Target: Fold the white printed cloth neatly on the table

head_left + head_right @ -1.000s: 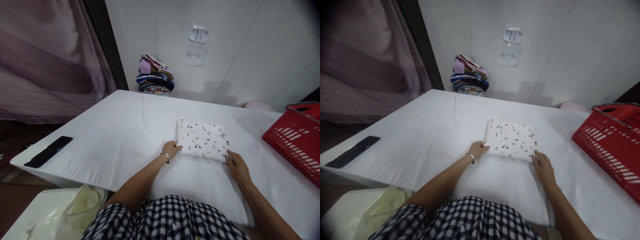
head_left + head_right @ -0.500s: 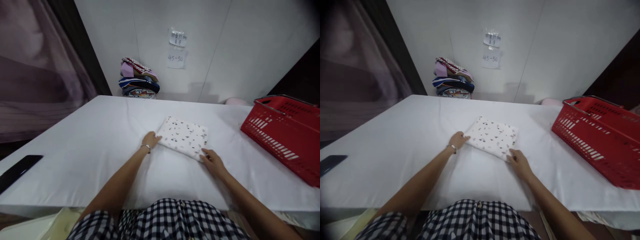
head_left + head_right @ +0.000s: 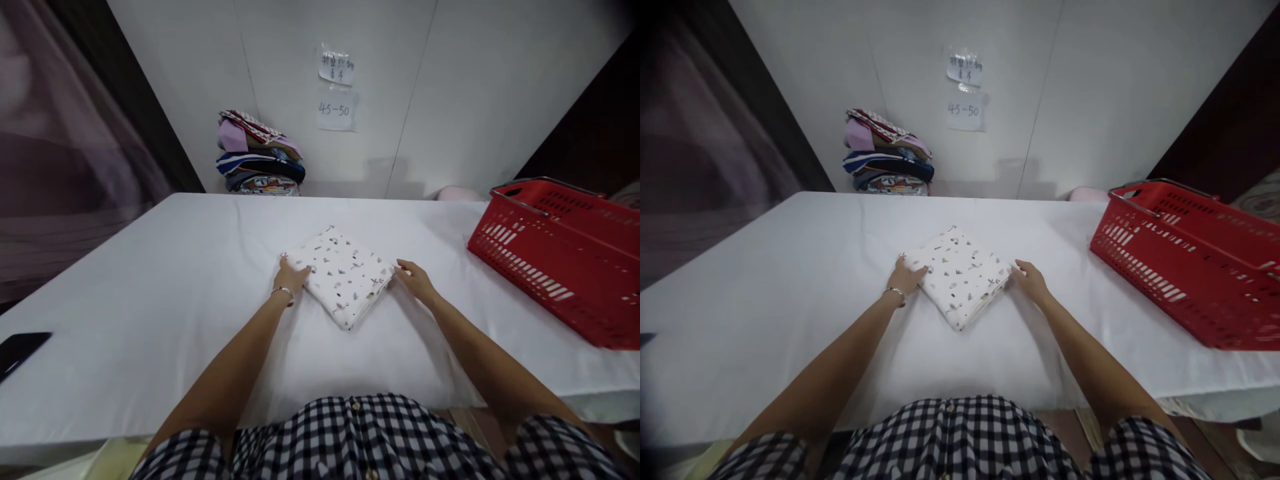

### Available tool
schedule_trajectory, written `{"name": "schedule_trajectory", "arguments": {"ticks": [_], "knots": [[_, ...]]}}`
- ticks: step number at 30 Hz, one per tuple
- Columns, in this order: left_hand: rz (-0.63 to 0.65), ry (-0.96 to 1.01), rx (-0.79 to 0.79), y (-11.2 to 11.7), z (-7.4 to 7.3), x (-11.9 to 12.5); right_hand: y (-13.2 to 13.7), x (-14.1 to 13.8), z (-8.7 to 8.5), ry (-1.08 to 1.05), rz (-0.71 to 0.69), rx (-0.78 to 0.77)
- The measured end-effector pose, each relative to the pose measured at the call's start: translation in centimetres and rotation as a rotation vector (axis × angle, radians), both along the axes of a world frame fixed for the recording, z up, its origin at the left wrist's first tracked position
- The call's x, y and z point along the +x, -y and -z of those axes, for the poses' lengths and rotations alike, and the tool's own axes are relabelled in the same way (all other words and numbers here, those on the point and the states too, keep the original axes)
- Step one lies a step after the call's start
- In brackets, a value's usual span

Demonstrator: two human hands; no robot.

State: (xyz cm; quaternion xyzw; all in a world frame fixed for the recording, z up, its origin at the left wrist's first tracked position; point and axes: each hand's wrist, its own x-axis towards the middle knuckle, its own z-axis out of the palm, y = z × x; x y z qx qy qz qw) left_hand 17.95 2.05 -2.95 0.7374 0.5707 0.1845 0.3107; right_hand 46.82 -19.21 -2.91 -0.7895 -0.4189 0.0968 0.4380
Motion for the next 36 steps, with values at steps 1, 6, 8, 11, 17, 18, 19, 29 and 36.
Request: {"name": "schedule_trajectory", "arguments": {"ticks": [1,6,8,11,17,18,19,29,36], "knots": [[-0.005,0.004,0.009,-0.2,-0.4,0.5,-0.7,0.2,0.0,-0.037,-0.018,-0.035],[-0.071,0.045,0.075,-4.5,-2.5,2.0,-2.6,-3.6,0.5,-0.157,-0.239,-0.097],[-0.083,0.026,0.04,-6.2,-2.8,1.9,-2.4,-5.3,0.9,-0.199,-0.288,-0.083],[-0.029,-0.02,0.122,-6.1,-2.7,1.2,-1.7,-6.4,1.4,-0.25,-0.22,-0.016],[0.365,0.039,0.349,1.9,-2.4,-0.4,-0.5,-6.3,1.7,-0.098,-0.242,0.136],[0.447,0.053,0.372,3.4,-2.4,-0.7,-0.3,-6.4,1.7,-0.052,-0.28,0.134],[0.522,0.063,0.393,4.6,-2.4,-0.9,-0.2,-6.4,1.6,-0.009,-0.316,0.123],[0.657,-0.061,0.493,7.9,-1.3,-0.2,0.3,-6.3,0.7,0.144,-0.333,0.093],[0.754,-0.149,0.526,10.0,-2.2,4.4,-0.3,-6.5,1.8,-0.223,-0.199,0.087]]}}
